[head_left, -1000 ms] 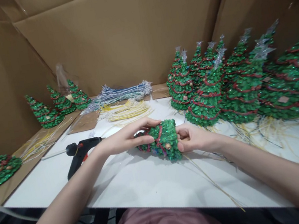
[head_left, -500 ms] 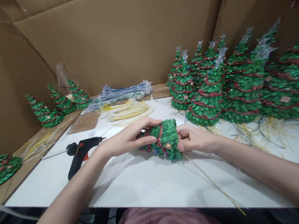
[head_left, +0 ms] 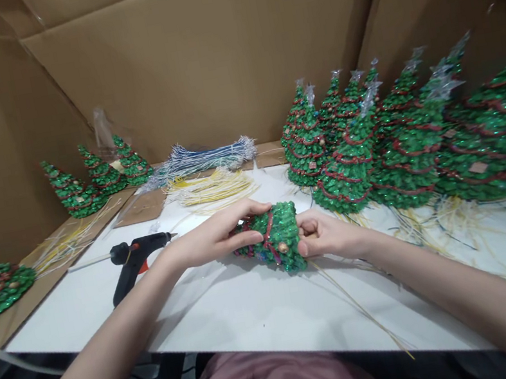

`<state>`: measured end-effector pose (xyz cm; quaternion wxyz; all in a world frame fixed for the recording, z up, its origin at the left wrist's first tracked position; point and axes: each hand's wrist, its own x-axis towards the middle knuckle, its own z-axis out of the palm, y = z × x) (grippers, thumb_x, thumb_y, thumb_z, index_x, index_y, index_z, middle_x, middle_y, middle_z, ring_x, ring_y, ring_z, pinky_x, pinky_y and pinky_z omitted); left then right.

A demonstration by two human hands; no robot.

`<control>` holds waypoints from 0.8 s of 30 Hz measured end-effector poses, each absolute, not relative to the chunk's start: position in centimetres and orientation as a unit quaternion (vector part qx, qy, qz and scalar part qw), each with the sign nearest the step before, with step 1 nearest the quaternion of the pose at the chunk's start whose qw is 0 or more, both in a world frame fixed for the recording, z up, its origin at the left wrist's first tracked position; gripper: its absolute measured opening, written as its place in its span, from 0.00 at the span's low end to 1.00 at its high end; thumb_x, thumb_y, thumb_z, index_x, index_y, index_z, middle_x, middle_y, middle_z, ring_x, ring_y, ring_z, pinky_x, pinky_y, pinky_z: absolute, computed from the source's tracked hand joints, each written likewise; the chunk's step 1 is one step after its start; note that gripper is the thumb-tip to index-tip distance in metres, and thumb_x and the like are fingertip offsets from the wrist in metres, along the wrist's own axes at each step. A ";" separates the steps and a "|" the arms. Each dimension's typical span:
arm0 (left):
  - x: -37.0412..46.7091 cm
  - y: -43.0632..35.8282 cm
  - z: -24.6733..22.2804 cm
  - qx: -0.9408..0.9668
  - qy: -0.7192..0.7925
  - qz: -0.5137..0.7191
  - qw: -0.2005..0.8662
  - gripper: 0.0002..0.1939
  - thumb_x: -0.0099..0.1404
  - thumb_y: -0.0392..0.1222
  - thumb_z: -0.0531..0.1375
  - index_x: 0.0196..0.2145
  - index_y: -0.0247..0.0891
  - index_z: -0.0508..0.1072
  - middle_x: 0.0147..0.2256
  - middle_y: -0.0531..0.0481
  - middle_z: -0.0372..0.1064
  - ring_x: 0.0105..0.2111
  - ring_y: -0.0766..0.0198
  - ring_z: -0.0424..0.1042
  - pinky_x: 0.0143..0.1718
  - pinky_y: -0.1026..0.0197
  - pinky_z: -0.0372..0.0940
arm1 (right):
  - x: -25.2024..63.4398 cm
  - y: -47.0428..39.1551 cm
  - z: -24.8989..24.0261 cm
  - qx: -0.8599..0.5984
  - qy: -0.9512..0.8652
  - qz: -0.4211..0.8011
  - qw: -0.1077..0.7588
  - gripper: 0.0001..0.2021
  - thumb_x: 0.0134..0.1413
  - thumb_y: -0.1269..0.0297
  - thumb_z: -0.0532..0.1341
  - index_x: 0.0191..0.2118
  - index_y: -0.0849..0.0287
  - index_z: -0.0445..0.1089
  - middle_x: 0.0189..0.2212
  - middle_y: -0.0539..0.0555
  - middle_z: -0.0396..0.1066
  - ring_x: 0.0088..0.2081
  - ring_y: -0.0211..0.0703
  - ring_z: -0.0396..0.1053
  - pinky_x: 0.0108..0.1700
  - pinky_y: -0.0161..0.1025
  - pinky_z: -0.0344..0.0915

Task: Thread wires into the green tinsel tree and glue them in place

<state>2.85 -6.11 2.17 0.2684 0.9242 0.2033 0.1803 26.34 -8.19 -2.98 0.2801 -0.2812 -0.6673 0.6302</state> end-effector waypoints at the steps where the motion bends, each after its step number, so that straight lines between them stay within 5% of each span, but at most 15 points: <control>1: 2.8 -6.1 2.2 0.924 0.202 0.180 0.272 0.20 0.68 0.43 0.54 0.56 0.37 0.59 0.55 0.42 0.62 0.54 0.59 0.63 0.55 0.56 0.60 | 26.3 -8.2 -2.9 -0.282 -0.669 0.629 0.277 0.28 0.34 0.42 0.68 0.27 0.64 0.64 0.18 0.44 0.55 0.20 0.28 0.48 0.21 0.29 0.46; 24: 4.4 -6.9 2.3 0.890 0.247 0.250 0.289 0.18 0.60 0.49 0.62 0.43 0.35 0.65 0.43 0.45 0.67 0.45 0.58 0.67 0.46 0.59 0.62 | 26.2 -8.1 -3.0 -0.253 -0.673 0.631 0.289 0.26 0.37 0.45 0.68 0.23 0.61 0.57 0.17 0.42 0.50 0.19 0.27 0.47 0.18 0.29 0.42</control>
